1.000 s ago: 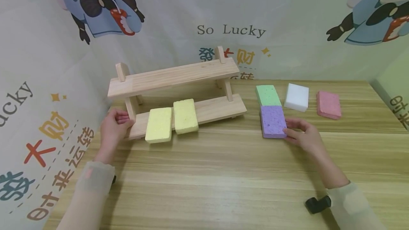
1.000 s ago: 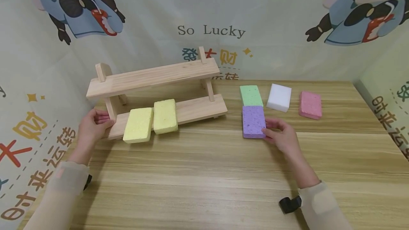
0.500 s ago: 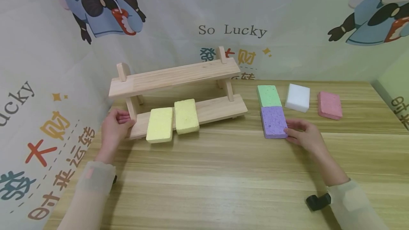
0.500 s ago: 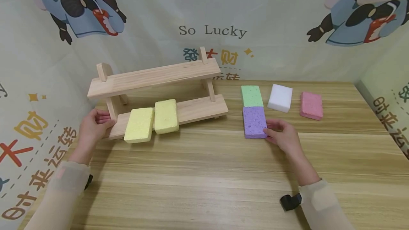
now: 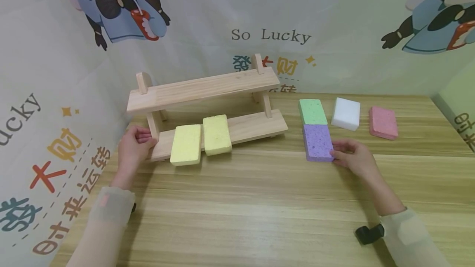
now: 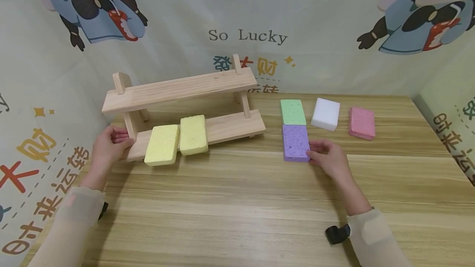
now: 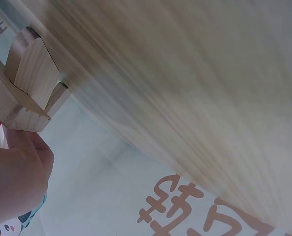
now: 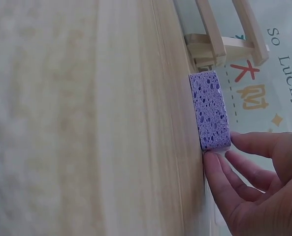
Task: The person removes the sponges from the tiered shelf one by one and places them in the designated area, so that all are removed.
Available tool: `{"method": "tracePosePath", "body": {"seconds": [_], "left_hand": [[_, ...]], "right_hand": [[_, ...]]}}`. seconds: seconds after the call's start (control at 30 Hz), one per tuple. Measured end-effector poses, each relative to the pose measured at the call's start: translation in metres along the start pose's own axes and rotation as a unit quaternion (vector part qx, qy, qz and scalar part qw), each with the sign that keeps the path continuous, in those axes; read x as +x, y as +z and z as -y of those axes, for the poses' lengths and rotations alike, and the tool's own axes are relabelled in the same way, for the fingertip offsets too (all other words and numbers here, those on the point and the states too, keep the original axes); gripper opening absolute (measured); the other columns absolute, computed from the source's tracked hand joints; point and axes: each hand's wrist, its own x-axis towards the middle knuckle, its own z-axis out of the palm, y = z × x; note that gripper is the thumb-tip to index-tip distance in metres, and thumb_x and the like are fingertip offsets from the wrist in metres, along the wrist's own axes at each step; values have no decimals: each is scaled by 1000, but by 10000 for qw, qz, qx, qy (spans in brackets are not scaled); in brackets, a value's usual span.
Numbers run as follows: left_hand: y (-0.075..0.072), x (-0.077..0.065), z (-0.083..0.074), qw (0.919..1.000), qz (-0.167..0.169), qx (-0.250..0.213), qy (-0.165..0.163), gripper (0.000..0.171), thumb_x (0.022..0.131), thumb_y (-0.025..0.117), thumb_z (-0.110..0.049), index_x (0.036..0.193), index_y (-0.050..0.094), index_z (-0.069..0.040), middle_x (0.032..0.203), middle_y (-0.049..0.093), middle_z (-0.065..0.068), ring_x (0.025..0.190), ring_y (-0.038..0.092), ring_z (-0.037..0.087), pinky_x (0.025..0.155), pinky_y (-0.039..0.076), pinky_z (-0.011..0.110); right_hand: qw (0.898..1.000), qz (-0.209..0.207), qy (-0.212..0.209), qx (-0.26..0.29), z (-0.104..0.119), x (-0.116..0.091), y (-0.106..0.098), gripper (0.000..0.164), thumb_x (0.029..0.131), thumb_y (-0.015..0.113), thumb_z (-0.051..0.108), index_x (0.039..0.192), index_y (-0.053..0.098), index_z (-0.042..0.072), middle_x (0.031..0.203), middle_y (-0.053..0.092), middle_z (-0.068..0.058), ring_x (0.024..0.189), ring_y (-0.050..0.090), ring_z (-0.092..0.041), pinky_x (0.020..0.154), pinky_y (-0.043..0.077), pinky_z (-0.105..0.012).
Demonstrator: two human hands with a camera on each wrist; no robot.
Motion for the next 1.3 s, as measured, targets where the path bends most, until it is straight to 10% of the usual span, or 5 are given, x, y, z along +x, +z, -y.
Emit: {"method": "tracePosePath", "body": {"seconds": [0.4,0.73,1.3], "left_hand": [[0,0,-1,10000,1,-22,-58,34,91,69,-7,120,56,4,116,66,22,72,47,-12,64,42,3],[0,0,-1,10000,-4,-11,-84,33,91,69,-7,120,56,4,117,67,22,71,47,-13,64,42,3],[-1,1,-1,9999,80,-29,-129,35,91,69,-8,121,56,4,119,66,22,77,50,-7,65,42,3]], "right_hand": [[9972,-458,-51,-586,6,-8,-9,46,97,64,20,134,56,-4,121,67,-17,80,54,18,72,50,-10],[9979,-568,-300,82,21,-12,-9,46,96,64,15,133,53,-9,84,57,36,82,57,18,75,51,-7],[9935,-388,-843,656,48,-6,16,42,95,65,10,130,55,-13,85,62,31,85,63,10,76,56,-12]]}}
